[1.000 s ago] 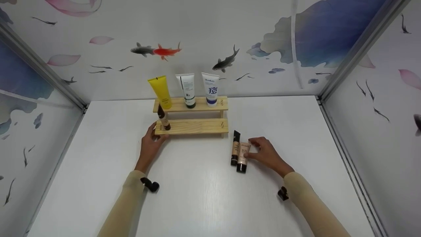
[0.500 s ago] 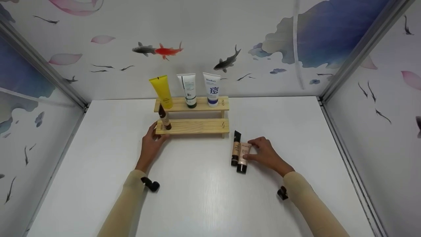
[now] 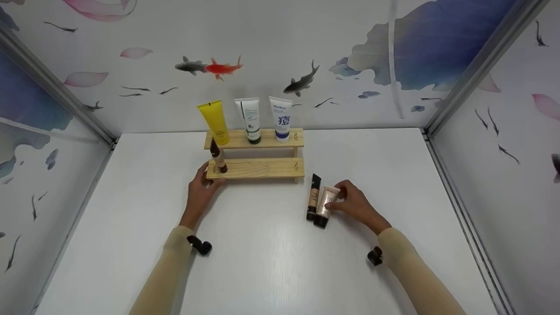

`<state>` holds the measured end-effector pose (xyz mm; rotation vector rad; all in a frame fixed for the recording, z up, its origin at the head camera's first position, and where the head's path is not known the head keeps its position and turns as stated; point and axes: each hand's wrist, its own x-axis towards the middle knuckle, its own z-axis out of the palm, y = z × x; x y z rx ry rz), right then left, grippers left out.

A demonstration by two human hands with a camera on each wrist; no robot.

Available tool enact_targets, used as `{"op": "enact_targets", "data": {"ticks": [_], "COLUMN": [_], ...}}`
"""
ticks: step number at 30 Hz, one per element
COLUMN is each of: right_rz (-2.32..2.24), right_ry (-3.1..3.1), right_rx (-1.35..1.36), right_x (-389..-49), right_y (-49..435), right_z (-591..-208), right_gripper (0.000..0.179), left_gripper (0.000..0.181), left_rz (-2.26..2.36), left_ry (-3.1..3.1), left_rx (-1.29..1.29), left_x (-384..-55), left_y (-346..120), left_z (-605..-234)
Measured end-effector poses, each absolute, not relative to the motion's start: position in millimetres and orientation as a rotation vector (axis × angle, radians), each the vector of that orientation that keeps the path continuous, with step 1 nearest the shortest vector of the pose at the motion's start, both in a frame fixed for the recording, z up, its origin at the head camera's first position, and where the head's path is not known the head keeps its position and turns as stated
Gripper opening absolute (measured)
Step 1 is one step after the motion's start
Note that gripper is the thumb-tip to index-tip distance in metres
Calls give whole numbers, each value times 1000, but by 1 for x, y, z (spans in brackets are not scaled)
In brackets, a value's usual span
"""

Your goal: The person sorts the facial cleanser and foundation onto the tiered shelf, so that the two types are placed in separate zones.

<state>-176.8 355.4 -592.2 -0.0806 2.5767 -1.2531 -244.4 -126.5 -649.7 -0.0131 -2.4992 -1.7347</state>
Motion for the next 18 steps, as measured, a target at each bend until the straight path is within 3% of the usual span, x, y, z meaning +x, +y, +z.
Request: {"op": "enact_targets", "data": {"ticks": [18], "right_rz": [-1717], "right_ry": [2328], "right_rx": [42], "right_x": [-177], "right_y": [367], "right_z": [-575], "right_gripper": [56], "left_gripper": [89], "left_rz": [-1802], "left_ry": [-2457], "left_rx": [-31], "left_x": [-244], "left_y": [-127], "left_z": [-652]}}
